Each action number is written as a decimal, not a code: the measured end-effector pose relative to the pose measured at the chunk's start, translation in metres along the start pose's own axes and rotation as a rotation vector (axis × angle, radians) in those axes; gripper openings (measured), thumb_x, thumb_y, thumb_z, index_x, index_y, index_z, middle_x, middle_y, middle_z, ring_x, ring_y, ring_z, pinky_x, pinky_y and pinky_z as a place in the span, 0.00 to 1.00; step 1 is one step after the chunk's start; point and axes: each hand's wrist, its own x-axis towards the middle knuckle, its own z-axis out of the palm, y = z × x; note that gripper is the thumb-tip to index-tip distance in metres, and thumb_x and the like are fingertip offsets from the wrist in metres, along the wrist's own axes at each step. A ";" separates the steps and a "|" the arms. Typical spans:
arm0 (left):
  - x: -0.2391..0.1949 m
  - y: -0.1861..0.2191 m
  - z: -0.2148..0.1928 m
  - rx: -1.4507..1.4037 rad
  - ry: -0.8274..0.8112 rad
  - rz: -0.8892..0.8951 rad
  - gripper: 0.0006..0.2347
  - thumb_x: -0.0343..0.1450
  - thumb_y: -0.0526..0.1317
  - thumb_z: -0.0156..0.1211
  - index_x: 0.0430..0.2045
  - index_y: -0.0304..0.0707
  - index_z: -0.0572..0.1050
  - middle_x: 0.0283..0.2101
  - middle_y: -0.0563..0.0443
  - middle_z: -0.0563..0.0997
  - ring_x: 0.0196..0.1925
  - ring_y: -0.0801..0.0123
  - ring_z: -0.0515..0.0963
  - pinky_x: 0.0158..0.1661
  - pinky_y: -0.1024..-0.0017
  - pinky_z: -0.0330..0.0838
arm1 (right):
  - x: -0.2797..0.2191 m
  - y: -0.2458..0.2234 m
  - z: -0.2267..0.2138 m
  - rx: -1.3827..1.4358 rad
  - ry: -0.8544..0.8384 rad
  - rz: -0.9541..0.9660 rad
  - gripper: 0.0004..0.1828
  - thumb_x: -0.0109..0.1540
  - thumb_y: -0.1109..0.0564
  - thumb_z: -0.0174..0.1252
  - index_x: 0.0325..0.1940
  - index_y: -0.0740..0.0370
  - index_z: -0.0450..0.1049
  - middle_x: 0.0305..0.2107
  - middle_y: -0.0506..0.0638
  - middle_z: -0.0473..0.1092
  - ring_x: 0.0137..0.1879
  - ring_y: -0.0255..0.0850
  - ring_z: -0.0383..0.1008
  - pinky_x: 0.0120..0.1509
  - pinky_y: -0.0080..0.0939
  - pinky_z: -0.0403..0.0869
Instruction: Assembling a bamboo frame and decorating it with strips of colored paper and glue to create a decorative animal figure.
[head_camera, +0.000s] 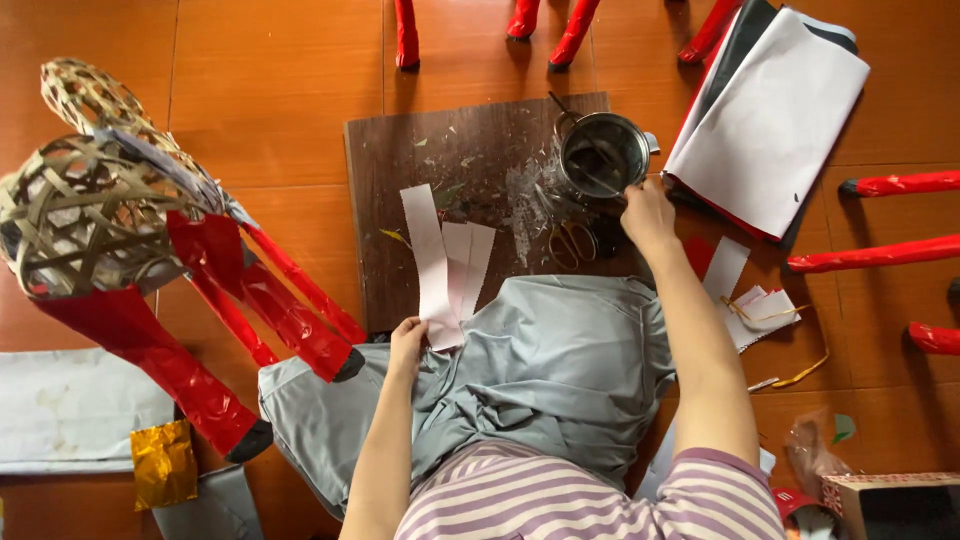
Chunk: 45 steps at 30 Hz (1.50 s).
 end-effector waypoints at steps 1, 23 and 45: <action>-0.004 0.004 0.001 -0.242 -0.062 -0.114 0.05 0.71 0.34 0.63 0.37 0.32 0.78 0.29 0.53 0.80 0.28 0.73 0.76 0.30 0.74 0.71 | -0.014 -0.007 -0.005 0.163 0.031 0.047 0.11 0.61 0.64 0.56 0.43 0.63 0.81 0.40 0.65 0.73 0.45 0.62 0.76 0.50 0.57 0.75; -0.007 -0.033 0.036 -0.593 -0.334 -0.180 0.17 0.78 0.39 0.46 0.61 0.33 0.68 0.56 0.50 0.78 0.55 0.69 0.76 0.55 0.69 0.71 | -0.011 -0.301 0.075 0.010 -0.329 -0.361 0.12 0.58 0.67 0.55 0.43 0.61 0.76 0.42 0.67 0.71 0.44 0.63 0.76 0.46 0.56 0.77; -0.005 -0.031 0.028 -0.794 -0.347 -0.432 0.15 0.78 0.39 0.45 0.53 0.27 0.71 0.50 0.42 0.82 0.50 0.55 0.83 0.49 0.55 0.80 | -0.259 -0.170 0.001 0.842 -0.663 0.074 0.18 0.60 0.66 0.54 0.54 0.61 0.76 0.34 0.52 0.76 0.36 0.44 0.74 0.36 0.43 0.74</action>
